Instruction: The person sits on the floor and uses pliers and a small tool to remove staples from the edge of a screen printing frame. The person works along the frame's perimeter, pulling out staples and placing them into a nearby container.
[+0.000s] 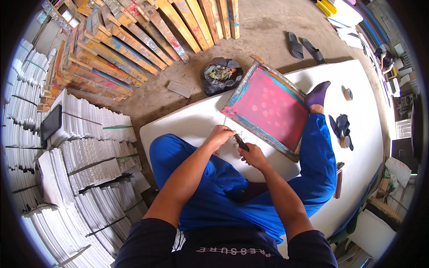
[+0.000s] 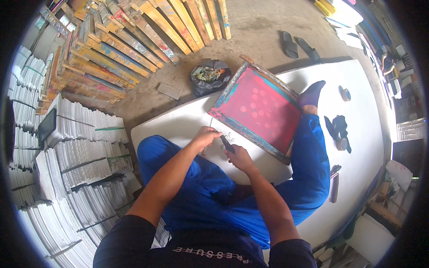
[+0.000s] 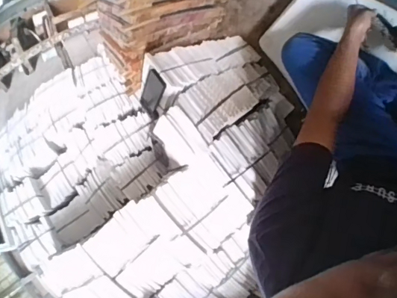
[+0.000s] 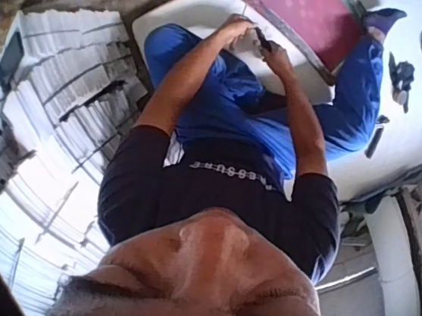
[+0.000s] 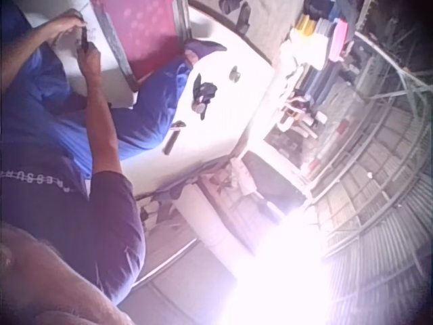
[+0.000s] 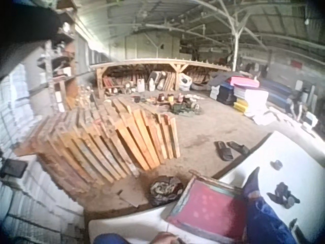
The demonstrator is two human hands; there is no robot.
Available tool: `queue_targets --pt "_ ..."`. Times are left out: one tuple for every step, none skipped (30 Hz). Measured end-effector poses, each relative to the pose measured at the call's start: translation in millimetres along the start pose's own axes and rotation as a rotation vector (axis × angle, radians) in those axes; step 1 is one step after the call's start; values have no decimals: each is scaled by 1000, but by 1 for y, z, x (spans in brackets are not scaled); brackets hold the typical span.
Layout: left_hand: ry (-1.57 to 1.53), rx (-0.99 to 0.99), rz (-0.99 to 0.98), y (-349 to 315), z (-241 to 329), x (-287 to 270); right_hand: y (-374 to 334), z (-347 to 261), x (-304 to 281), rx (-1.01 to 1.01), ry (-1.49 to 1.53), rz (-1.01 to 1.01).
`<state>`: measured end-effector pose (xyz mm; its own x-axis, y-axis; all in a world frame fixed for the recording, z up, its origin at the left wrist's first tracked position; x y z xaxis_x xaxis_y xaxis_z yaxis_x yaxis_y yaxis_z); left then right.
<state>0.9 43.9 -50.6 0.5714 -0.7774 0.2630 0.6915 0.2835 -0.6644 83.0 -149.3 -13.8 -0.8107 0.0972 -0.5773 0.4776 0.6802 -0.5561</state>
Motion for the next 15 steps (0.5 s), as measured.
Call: queue_targets --pt "45 18 8 -1 -2 1 -2 -1 -2 80 151 -109" --pt "89 37 17 -1 -3 2 -4 -1 -4 90 198 -127" --pt "122 49 32 0 -3 2 -7 0 -6 100 244 -146" --pt "156 62 50 1 -4 1 -9 0 -9 107 291 -165" --pt "189 75 68 1 -4 -1 -12 0 -12 134 325 -176" --pt "279 124 76 0 -6 -2 -15 -1 -16 161 358 -187" --pt "370 174 81 -2 -6 -1 -16 0 -19 188 392 -196" --pt "460 223 87 -3 -6 -1 -15 2 -20 176 395 -191" --pt "516 206 98 -4 -5 0 -11 4 -20 163 398 -185" --pt "571 188 108 -9 1 3 -9 3 -22 151 400 -181" --pt "627 170 119 -12 4 4 -5 0 -24 152 396 -184" --pt "582 205 168 -7 1 3 2 -4 -27 153 391 -188" --pt "537 240 222 0 -3 -2 9 -12 -30 149 386 -195" --pt "491 273 272 2 -3 -4 15 -20 -34 138 384 -213" --pt "442 319 337 4 -3 -8 21 -29 -38 127 381 -231"
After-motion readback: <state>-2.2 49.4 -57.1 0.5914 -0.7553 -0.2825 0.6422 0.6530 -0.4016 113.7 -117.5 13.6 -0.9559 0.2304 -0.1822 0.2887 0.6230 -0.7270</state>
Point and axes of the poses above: each hand's wrist, its own y-axis towards the middle knuckle, its own x-axis out of the palm, z = x × y, the point moved 1 cm from there along y, towards the middle knuckle, and after that the axes turned 13 degrees about -y, right-handed, at the moved point
